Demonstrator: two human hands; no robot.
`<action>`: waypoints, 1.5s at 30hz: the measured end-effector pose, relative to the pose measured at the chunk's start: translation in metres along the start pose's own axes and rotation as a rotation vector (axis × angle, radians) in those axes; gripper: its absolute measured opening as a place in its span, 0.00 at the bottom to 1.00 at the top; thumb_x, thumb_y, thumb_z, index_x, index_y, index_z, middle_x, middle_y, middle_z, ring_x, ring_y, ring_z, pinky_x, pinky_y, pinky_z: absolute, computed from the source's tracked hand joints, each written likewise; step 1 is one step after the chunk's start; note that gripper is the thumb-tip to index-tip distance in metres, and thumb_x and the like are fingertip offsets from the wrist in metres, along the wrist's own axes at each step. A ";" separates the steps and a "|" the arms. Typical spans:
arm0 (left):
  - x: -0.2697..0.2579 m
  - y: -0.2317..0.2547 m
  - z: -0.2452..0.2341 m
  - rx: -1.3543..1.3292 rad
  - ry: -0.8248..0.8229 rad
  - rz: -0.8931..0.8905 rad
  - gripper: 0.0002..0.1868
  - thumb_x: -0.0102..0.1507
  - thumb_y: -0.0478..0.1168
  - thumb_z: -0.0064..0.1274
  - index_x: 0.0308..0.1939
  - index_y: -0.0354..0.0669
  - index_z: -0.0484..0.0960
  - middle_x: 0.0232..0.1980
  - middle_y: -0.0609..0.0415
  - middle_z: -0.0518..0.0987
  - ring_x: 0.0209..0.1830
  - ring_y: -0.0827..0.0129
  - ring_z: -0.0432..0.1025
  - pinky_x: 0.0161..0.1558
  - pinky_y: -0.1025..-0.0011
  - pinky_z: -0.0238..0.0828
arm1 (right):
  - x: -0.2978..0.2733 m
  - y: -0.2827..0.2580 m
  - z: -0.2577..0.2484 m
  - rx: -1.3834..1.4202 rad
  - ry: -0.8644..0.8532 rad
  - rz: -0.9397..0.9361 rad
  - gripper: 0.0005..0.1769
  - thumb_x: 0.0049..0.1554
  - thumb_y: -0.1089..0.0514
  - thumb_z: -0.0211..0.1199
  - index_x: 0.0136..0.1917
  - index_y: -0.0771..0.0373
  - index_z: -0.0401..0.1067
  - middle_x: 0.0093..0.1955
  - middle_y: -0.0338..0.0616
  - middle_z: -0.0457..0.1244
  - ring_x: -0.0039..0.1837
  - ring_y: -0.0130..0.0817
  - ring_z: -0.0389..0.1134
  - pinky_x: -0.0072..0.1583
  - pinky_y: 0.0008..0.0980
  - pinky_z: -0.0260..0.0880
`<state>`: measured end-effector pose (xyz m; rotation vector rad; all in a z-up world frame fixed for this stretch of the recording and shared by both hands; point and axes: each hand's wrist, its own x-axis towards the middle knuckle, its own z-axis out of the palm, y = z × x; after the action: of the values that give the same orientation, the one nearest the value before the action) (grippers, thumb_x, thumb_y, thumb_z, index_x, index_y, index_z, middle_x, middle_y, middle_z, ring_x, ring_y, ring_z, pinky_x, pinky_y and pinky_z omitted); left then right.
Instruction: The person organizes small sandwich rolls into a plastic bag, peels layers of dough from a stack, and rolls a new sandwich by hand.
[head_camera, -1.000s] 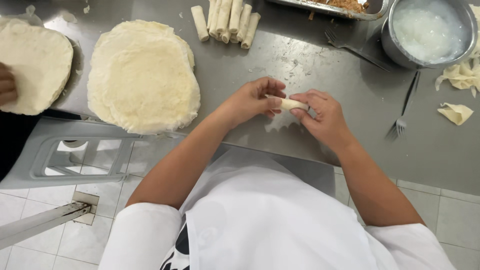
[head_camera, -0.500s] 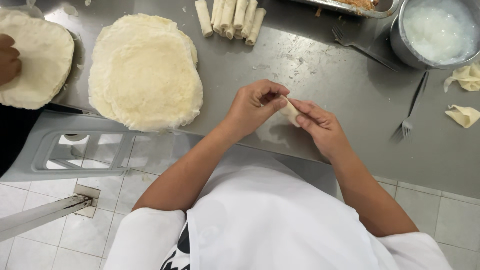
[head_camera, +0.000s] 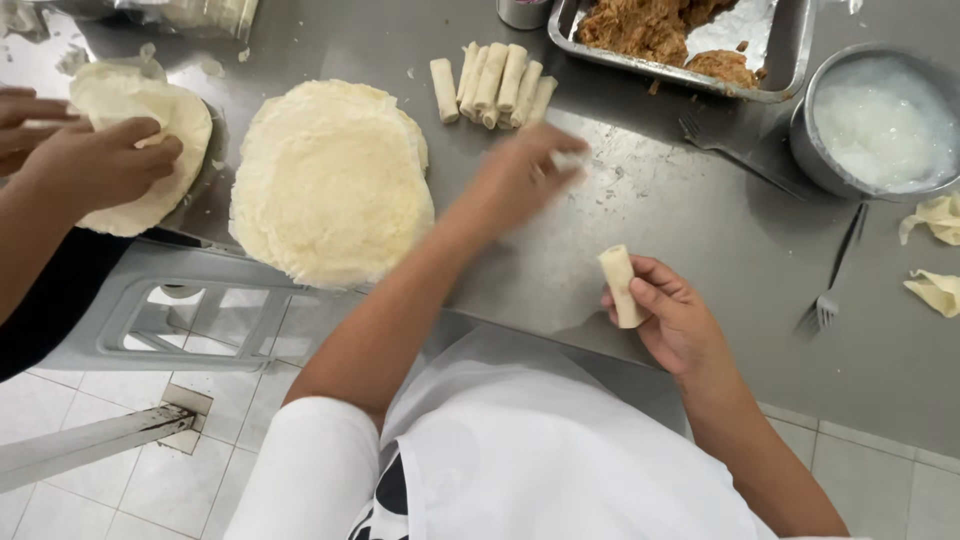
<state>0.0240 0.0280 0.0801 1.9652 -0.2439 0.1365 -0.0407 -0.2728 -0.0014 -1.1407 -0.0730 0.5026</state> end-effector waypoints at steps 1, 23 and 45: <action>0.022 -0.023 -0.014 0.003 0.000 0.004 0.16 0.72 0.37 0.63 0.65 0.42 0.87 0.59 0.40 0.85 0.49 0.51 0.85 0.50 0.53 0.84 | -0.002 -0.004 -0.005 0.001 -0.001 -0.005 0.19 0.70 0.62 0.61 0.71 0.71 0.75 0.51 0.56 0.74 0.51 0.41 0.80 0.49 0.37 0.82; 0.068 -0.060 -0.104 0.279 0.291 -0.711 0.08 0.72 0.38 0.49 0.55 0.51 0.79 0.48 0.58 0.83 0.42 0.67 0.75 0.44 0.64 0.72 | -0.010 -0.005 -0.049 0.354 0.014 0.053 0.14 0.72 0.59 0.63 0.70 0.57 0.75 0.57 0.59 0.73 0.52 0.51 0.76 0.51 0.44 0.77; -0.103 -0.066 0.039 0.610 -0.223 0.254 0.13 0.70 0.32 0.63 0.56 0.37 0.78 0.54 0.47 0.75 0.55 0.53 0.82 0.52 0.62 0.89 | 0.080 -0.043 0.046 -1.314 -0.248 0.004 0.26 0.60 0.63 0.74 0.71 0.65 0.81 0.51 0.52 0.71 0.47 0.44 0.74 0.48 0.42 0.76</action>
<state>-0.0616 0.0286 -0.0162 2.5518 -0.6610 0.1694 0.0308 -0.2141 0.0402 -2.3443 -0.6939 0.5992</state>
